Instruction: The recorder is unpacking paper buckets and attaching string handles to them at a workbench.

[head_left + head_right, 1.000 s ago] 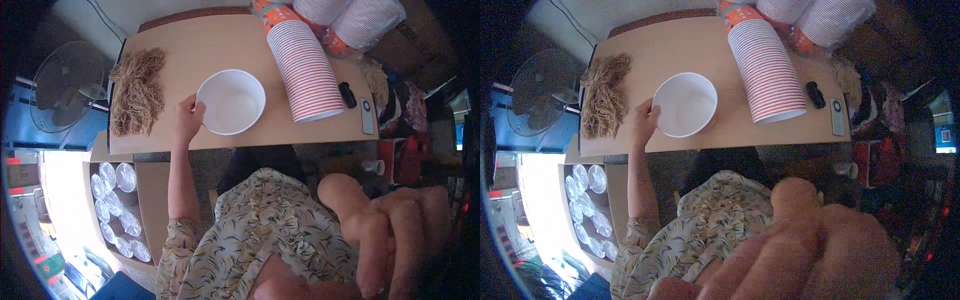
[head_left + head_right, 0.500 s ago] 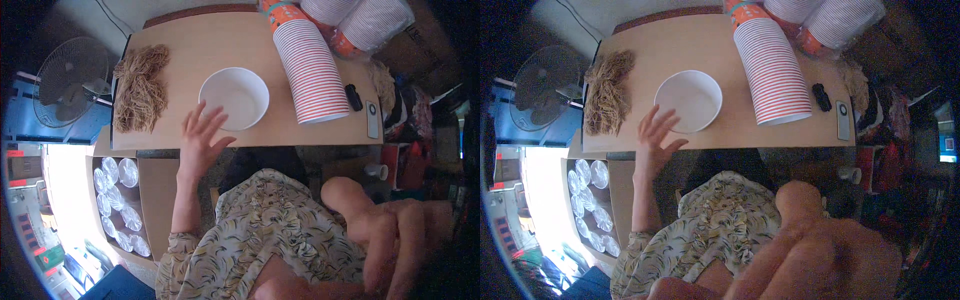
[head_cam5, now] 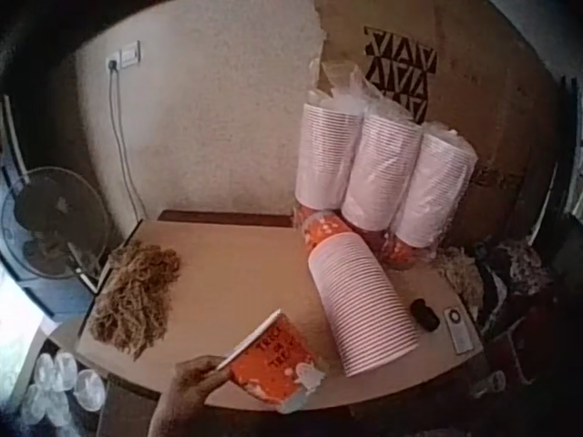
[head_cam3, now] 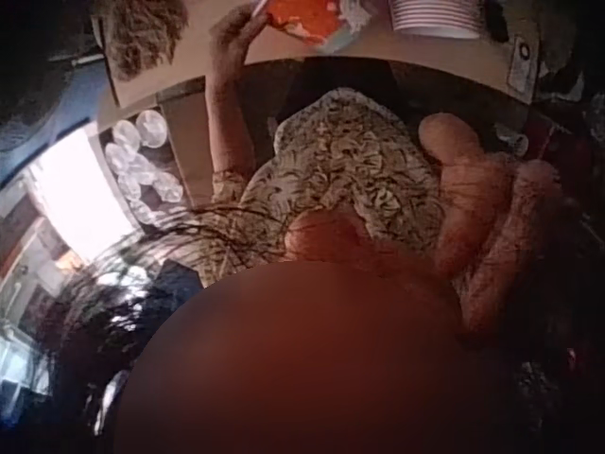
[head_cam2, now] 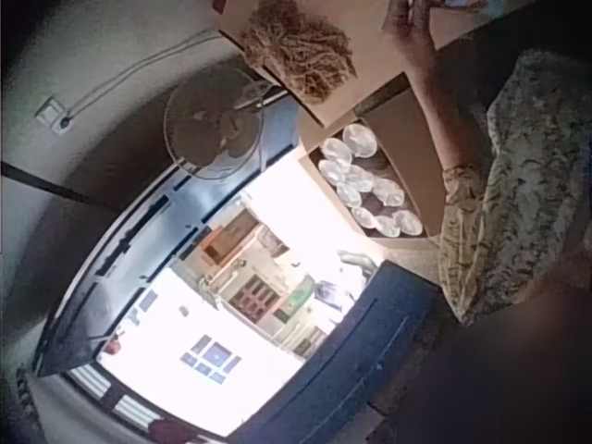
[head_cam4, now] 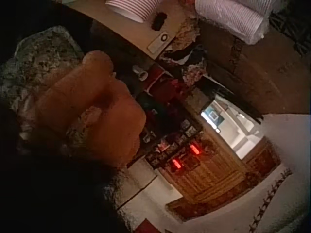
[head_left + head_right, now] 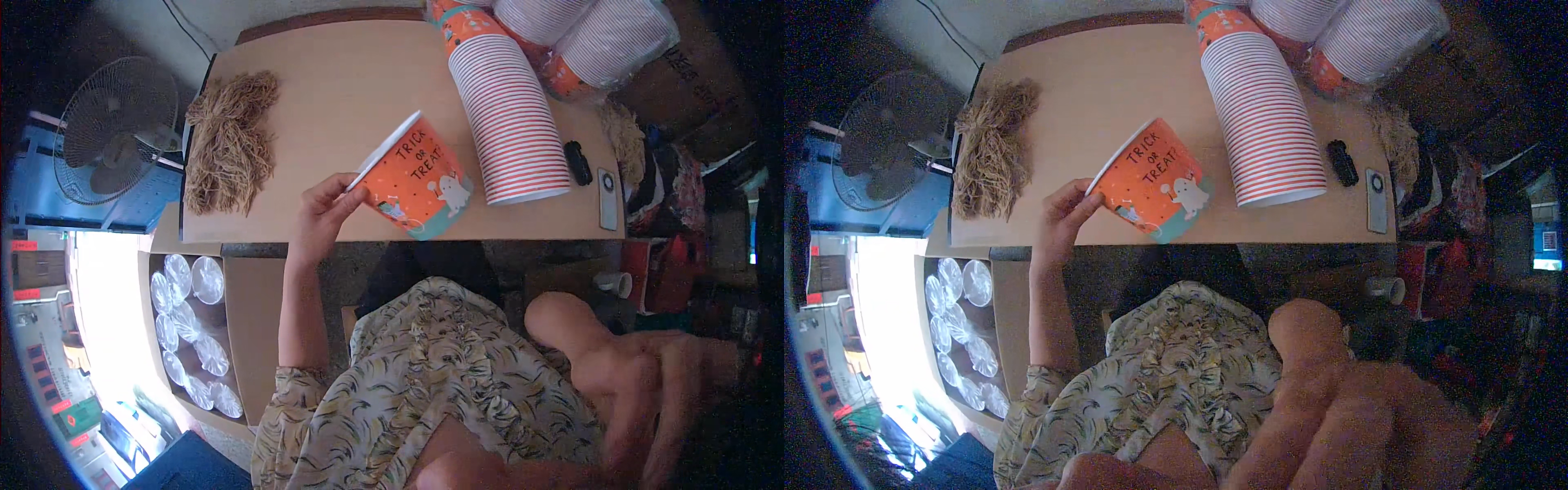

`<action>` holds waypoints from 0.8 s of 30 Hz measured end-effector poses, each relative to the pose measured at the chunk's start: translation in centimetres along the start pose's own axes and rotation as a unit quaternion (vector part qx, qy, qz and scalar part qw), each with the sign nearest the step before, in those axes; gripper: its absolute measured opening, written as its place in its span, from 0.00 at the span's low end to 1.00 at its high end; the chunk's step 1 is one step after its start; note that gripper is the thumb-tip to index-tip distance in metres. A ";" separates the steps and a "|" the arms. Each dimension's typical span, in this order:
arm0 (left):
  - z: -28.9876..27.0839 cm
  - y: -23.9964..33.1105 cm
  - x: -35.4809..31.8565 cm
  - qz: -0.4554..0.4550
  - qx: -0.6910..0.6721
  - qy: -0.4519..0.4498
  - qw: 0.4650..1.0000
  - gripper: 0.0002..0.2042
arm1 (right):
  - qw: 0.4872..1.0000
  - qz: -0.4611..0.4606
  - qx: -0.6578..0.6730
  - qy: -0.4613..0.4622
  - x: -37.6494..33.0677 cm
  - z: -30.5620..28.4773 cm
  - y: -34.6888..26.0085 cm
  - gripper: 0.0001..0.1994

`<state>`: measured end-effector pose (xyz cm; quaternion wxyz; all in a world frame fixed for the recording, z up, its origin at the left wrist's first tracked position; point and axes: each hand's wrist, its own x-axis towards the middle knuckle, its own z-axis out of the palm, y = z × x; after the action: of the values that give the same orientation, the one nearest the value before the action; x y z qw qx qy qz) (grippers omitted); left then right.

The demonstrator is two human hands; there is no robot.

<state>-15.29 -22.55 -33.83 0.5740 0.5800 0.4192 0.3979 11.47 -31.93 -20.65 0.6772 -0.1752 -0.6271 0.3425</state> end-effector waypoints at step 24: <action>-3.3 -3.9 2.0 -0.069 -0.138 -0.056 0.986 0.18 | 0.828 0.281 -0.465 -0.141 -3.7 -2.2 16.6 0.43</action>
<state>-17.84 -19.62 -37.67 0.6972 0.4863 0.3664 0.3783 9.59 -22.33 -34.72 0.2944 -0.5876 -0.7248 0.2069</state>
